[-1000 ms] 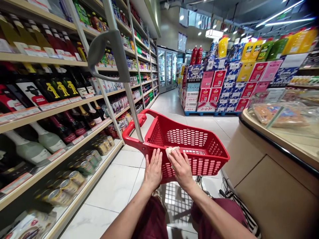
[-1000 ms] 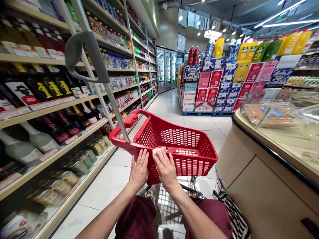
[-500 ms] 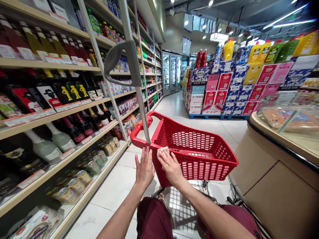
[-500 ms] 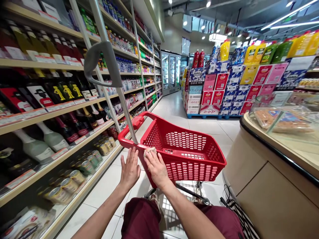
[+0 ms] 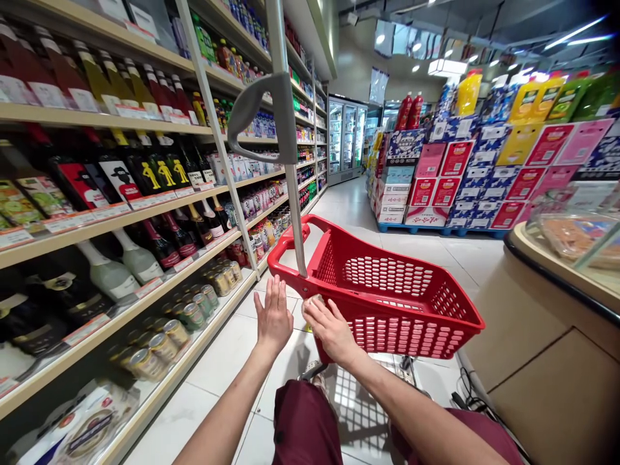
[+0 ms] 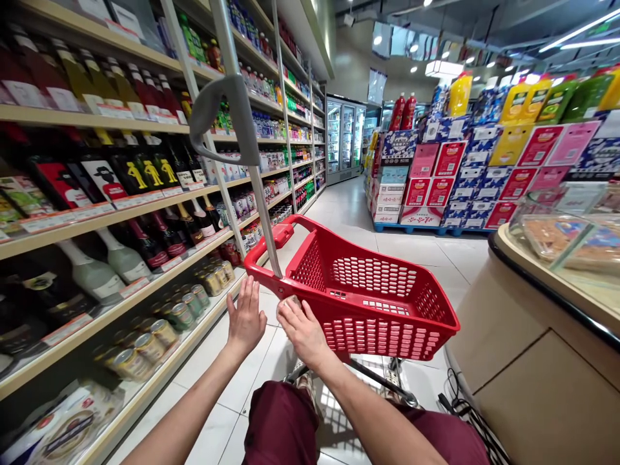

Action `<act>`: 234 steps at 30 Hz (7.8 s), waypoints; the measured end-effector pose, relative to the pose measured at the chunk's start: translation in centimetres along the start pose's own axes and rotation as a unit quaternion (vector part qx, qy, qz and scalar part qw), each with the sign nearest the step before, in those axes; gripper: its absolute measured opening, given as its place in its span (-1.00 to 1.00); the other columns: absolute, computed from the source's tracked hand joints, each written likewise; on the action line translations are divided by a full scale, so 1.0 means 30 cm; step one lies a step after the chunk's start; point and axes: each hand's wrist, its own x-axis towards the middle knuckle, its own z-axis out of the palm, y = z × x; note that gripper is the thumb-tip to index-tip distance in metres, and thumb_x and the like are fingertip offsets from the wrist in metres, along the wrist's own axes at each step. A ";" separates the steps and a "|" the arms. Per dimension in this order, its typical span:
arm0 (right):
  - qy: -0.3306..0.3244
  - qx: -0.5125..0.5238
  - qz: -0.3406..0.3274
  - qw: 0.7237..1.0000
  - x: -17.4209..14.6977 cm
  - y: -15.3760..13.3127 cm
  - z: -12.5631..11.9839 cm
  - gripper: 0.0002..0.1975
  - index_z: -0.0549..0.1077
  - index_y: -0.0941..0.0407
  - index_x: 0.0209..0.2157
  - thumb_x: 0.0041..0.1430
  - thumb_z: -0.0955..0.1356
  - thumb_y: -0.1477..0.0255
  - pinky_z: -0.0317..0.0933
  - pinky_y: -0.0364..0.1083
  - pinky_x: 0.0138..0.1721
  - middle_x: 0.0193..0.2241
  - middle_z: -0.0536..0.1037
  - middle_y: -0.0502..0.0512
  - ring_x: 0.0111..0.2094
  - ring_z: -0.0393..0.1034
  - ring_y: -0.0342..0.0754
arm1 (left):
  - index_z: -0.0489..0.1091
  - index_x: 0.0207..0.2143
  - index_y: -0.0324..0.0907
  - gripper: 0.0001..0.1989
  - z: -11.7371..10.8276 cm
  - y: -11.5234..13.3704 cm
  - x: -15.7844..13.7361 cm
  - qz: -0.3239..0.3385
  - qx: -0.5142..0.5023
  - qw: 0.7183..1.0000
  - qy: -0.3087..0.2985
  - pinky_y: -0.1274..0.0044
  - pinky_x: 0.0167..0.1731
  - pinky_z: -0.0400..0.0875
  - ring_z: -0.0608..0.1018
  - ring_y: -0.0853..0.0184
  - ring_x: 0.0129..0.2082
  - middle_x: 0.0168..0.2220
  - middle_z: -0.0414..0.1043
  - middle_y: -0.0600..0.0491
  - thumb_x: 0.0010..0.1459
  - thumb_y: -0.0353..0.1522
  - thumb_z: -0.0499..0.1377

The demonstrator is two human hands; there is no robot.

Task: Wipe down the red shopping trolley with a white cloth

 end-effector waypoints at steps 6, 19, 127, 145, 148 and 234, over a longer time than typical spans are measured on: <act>0.045 -0.003 -0.054 0.998 0.252 0.105 -0.080 -0.69 0.32 0.06 -0.05 0.17 0.19 0.53 -0.20 0.08 0.16 0.01 0.34 0.02 0.14 0.00 -0.06 | -0.15 0.16 -0.34 -0.31 -0.033 -0.040 0.094 -0.024 -0.015 0.999 0.040 0.12 0.10 -0.21 -0.09 0.17 0.21 0.20 -0.09 -0.21 -0.08 -0.52 -0.06; -0.028 -0.047 -0.239 0.969 0.463 0.221 -0.194 -0.65 0.27 0.04 0.00 0.19 0.15 0.51 -0.21 0.03 0.19 0.06 0.28 -0.06 0.16 -0.05 -0.12 | -0.13 0.15 -0.30 -0.36 -0.109 -0.043 0.269 -0.057 -0.041 0.993 0.090 0.14 0.11 -0.25 -0.13 0.17 0.22 0.21 -0.14 -0.19 -0.03 -0.49 -0.05; 0.020 -0.016 0.236 0.971 -0.450 0.363 -0.237 -0.39 0.01 0.02 0.15 0.07 0.11 0.69 0.09 0.15 0.06 0.16 0.09 0.07 0.17 -0.10 0.01 | 0.00 0.14 -0.32 -0.37 0.181 0.562 0.031 0.136 -0.050 0.985 -0.096 0.23 0.14 -0.15 -0.08 0.24 0.21 0.20 -0.08 -0.05 -0.06 -0.48 -0.04; 0.066 -0.084 0.373 0.922 -0.450 0.392 -0.238 -0.36 0.04 0.02 0.15 0.02 0.09 0.71 0.03 0.14 0.10 0.17 0.06 0.04 0.17 -0.06 0.01 | 0.01 0.13 -0.37 -0.36 0.115 0.391 0.057 0.084 -0.010 0.995 -0.057 0.17 0.14 -0.24 -0.09 0.19 0.21 0.19 -0.03 -0.13 -0.08 -0.50 -0.04; 0.031 -0.032 0.291 0.956 -0.371 0.321 -0.187 -0.37 0.02 0.04 0.15 0.03 0.09 0.72 0.07 0.09 0.09 0.16 0.08 0.07 0.17 -0.08 -0.01 | 0.03 0.13 -0.35 -0.37 0.116 0.395 0.057 0.093 -0.011 0.994 -0.061 0.19 0.14 -0.20 -0.09 0.20 0.21 0.18 -0.02 -0.12 -0.08 -0.48 -0.03; 0.010 -0.020 0.156 0.987 -0.298 0.129 -0.101 -0.49 0.11 0.07 0.12 0.12 0.11 0.64 -0.02 0.05 0.09 0.12 0.16 0.14 0.16 -0.06 -0.03 | -0.09 0.16 -0.34 -0.35 0.110 0.250 -0.123 0.114 0.005 0.992 -0.053 0.20 0.12 -0.18 -0.13 0.21 0.22 0.22 -0.14 -0.11 -0.04 -0.54 -0.08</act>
